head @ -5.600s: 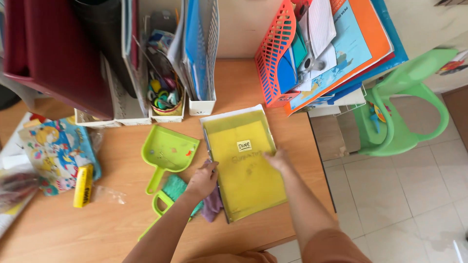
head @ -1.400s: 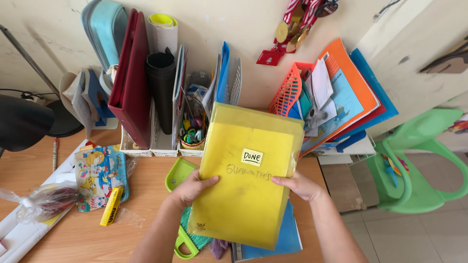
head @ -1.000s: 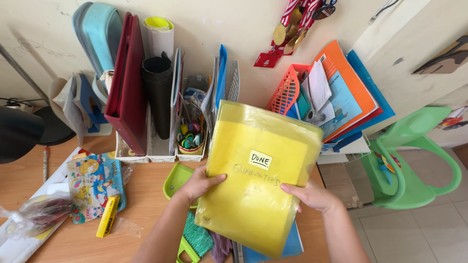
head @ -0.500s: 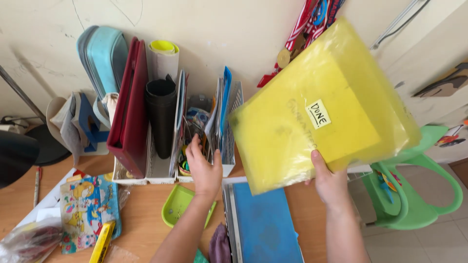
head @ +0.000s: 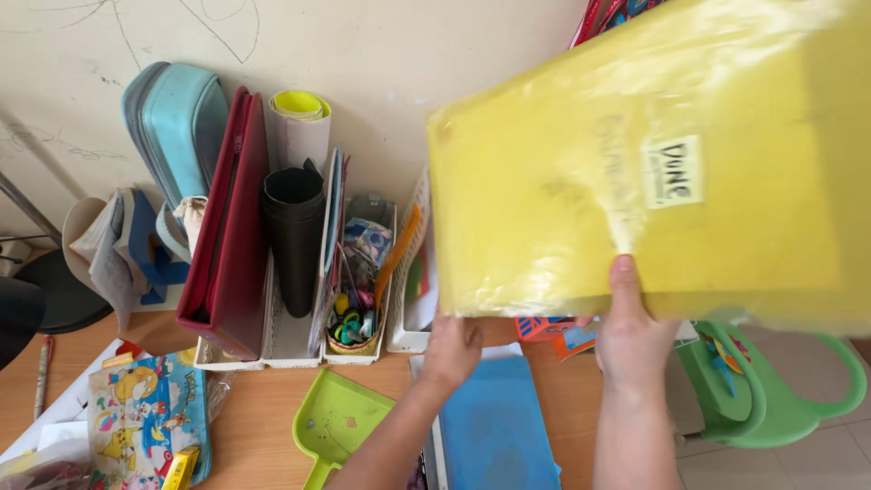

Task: Organize various documents, folders, and school-related materials on a desk.

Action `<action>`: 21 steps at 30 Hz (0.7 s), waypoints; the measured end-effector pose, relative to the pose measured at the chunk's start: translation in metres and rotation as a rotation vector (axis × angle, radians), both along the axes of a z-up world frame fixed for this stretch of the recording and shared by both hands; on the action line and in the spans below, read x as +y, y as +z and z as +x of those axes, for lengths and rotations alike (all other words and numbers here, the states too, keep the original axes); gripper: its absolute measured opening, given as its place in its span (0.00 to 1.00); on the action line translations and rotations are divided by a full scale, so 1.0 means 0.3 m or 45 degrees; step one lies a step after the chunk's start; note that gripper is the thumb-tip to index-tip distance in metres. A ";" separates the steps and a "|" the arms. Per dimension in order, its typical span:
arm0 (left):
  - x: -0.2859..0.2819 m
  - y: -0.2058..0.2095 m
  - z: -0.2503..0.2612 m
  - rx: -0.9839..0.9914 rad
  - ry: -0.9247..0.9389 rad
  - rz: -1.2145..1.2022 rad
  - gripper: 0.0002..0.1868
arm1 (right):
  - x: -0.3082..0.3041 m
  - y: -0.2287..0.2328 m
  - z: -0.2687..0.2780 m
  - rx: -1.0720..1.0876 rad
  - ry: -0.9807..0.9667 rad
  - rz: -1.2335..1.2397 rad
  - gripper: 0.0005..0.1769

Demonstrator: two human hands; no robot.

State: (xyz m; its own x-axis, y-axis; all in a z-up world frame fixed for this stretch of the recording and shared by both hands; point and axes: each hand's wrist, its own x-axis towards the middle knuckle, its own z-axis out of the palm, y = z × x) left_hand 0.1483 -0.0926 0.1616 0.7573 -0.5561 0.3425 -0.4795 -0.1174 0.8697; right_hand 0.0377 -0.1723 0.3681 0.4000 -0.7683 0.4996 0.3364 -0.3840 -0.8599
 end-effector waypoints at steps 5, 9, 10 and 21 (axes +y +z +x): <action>-0.028 -0.094 0.022 -0.027 -0.129 0.474 0.25 | -0.007 -0.004 0.045 0.299 -0.009 0.036 0.10; 0.041 0.030 0.102 -0.213 -0.397 1.410 0.43 | -0.052 -0.092 0.120 0.570 -0.097 0.085 0.11; -0.035 -0.167 0.101 -0.208 -0.407 1.413 0.43 | -0.062 -0.118 0.112 0.578 -0.102 0.091 0.11; -0.166 -0.244 0.144 -0.128 -0.186 1.438 0.45 | -0.215 -0.070 -0.188 0.504 -0.364 0.002 0.11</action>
